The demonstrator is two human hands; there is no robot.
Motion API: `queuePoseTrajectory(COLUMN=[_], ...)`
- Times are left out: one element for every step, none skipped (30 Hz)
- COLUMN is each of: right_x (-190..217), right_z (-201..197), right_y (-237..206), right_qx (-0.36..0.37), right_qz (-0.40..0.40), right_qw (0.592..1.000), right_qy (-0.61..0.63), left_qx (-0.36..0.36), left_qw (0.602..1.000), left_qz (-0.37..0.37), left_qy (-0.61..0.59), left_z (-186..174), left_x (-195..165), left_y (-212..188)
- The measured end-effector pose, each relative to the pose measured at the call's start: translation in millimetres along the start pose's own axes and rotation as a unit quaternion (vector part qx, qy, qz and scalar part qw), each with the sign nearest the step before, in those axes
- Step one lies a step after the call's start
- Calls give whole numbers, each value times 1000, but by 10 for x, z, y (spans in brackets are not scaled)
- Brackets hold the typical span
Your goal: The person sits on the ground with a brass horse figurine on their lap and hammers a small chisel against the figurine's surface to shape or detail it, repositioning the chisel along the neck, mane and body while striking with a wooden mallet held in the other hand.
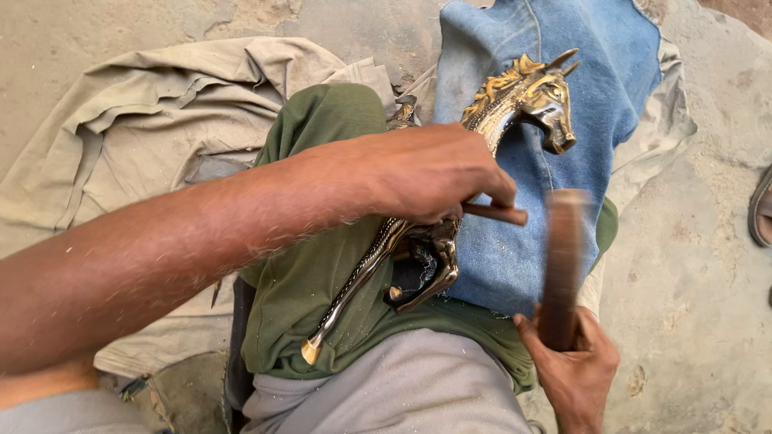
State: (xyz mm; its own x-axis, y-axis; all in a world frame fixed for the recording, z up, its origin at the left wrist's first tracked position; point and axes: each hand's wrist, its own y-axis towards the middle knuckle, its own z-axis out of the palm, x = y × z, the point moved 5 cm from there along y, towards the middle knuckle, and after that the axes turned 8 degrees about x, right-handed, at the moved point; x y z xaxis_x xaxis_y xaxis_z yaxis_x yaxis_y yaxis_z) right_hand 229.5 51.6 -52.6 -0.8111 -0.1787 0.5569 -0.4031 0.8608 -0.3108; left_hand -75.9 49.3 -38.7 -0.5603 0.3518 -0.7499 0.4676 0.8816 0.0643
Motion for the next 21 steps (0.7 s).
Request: queuePoseTrajectory(right_x=[-60,-124,-198,-240,-286,-327,-353,-368,-367,-371,-358,-330,-259,-184,-112,-49,7,54,75,81,87], right_z=[-38,-64,-78,-76,-82,-95,-85,-63,-49,-45,-38,-28,-32,-37,-43,-83,-129,-159,-167,-166,-142], right_y=[-18,-36,-67,-80,-90,-101,-99,-84,-70,-58,-51,-40,-26,-16,-9,-14,-19,-11,9,37,76], right_qx=[-60,-111,-150,-153,-170,-191,-179,-164,-146,-151,-154,-155,-151,-146,-142,-165,-187,-209,-204,-198,-181], right_qz=[-10,-24,-36,-54,-76,-100,-91,-78,-67,-44,-23,-5,-28,-51,-72,-91,-110,-129,-161,-192,-214], right_qw=[991,964,923,897,861,817,812,809,804,812,819,825,829,833,836,860,880,897,871,841,831], right_qy=[123,241,352,410,473,534,548,560,572,562,552,543,537,531,525,475,422,368,417,465,481], left_qx=[-23,-52,-85,-108,-122,-132,-164,-195,-226,-237,-251,-267,-273,-278,-282,-283,-284,-287,-293,-300,-307], left_qw=[1000,998,996,993,990,987,979,967,951,942,933,922,915,909,902,896,889,882,878,873,868], left_qz=[14,20,20,12,16,25,-9,-48,-88,-101,-115,-129,-139,-150,-161,-167,-172,-176,-169,-162,-155], left_qy=[-4,-10,-21,-50,-70,-89,-121,-156,-190,-213,-233,-251,-262,-273,-285,-299,-314,-329,-339,-349,-359], left_z=[-41,-89,-117,-130,-163,-205,-233,-229,-215,-188,-155,-121,-74,-20,31,74,113,143,159,168,170], left_x=[39,81,101,122,137,153,187,202,212,203,186,179,166,159,153,150,151,167,172,187,204], left_y=[-21,-66,-144,-248,-349,-424,-519,-641,-745,-805,-854,-886,-883,-859,-833,-810,-778,-738,-702,-663,-628])
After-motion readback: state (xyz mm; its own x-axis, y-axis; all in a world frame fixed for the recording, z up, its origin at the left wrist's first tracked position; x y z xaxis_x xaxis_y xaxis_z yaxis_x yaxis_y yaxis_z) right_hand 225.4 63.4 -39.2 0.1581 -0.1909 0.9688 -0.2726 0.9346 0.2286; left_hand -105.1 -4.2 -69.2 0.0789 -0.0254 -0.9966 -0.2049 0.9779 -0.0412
